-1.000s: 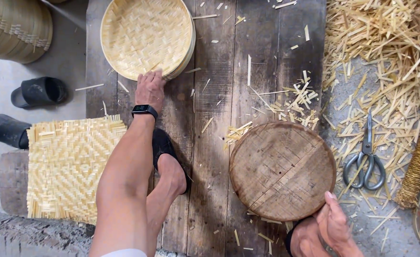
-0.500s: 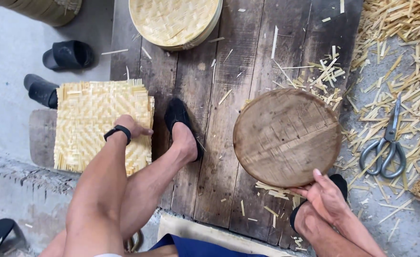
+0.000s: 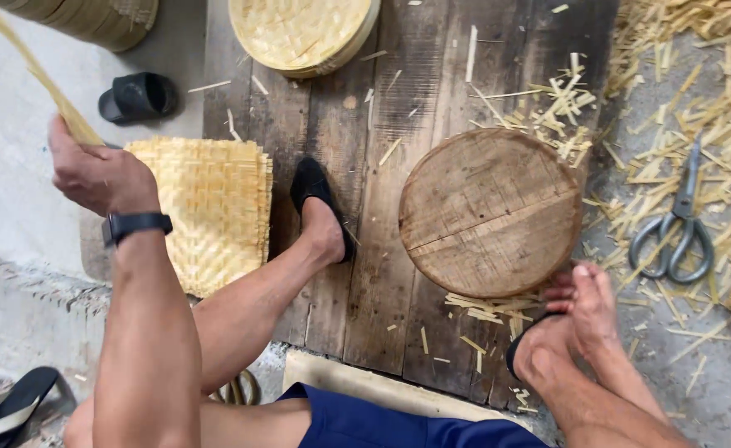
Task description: The recorder is assembling round bamboo trays by placing a woven mat over a wooden mold, securing it with a bamboo ring, and trimming the excess bamboo with scissors.
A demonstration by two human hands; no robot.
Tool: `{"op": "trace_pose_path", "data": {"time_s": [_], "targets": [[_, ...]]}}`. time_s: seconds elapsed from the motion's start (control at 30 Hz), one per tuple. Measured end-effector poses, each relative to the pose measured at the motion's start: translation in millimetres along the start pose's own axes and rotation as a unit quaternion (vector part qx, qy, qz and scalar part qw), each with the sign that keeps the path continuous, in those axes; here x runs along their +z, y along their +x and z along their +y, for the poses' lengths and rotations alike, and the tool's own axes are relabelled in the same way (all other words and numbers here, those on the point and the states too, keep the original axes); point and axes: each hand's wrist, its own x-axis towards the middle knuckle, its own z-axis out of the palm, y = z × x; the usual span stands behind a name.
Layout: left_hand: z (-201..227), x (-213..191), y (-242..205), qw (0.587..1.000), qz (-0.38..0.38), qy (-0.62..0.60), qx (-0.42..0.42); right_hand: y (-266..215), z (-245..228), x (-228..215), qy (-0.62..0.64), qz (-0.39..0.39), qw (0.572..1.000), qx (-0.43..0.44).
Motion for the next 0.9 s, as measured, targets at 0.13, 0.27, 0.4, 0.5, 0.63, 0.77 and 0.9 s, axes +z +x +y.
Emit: {"op": "trace_pose_path", "data": {"time_s": [0.13,0.27,0.4,0.5,0.63,0.77,0.9], "targets": [[126.8,-34.1,-94.3,0.915,-0.075,-0.28,0.28,3.7,-22.4,-18.2,0.036,0.002,0.985,-0.17],[143.1,-29.1,-260.0,0.784,-0.347,-0.237,0.458,-20.7,-79.6,1.6,0.186,-0.129,0.959,-0.17],[140.5,-32.2,-334.5,0.617,-0.425,-0.215,0.626,-6.7,-89.9,13.2,0.045,-0.121,0.98,-0.154],[146.7,-21.7,-330.5,0.612,-0.48,-0.254,0.575,7.8,-87.5,15.8,-0.141,-0.032,0.971,-0.19],[175.2,5.4,-275.4,0.853,-0.394,-0.172,0.296,12.6,-93.6,21.8,-0.247,0.032,0.941,-0.228],[123.3,115.5,-268.1,0.757,-0.565,-0.282,-0.167,13.7,-97.3,29.4,-0.293,0.083,0.922,-0.239],[125.7,120.0,-251.4,0.706,-0.613,-0.299,-0.19,11.4,-101.5,41.4,-0.322,0.126,0.906,-0.245]]}}
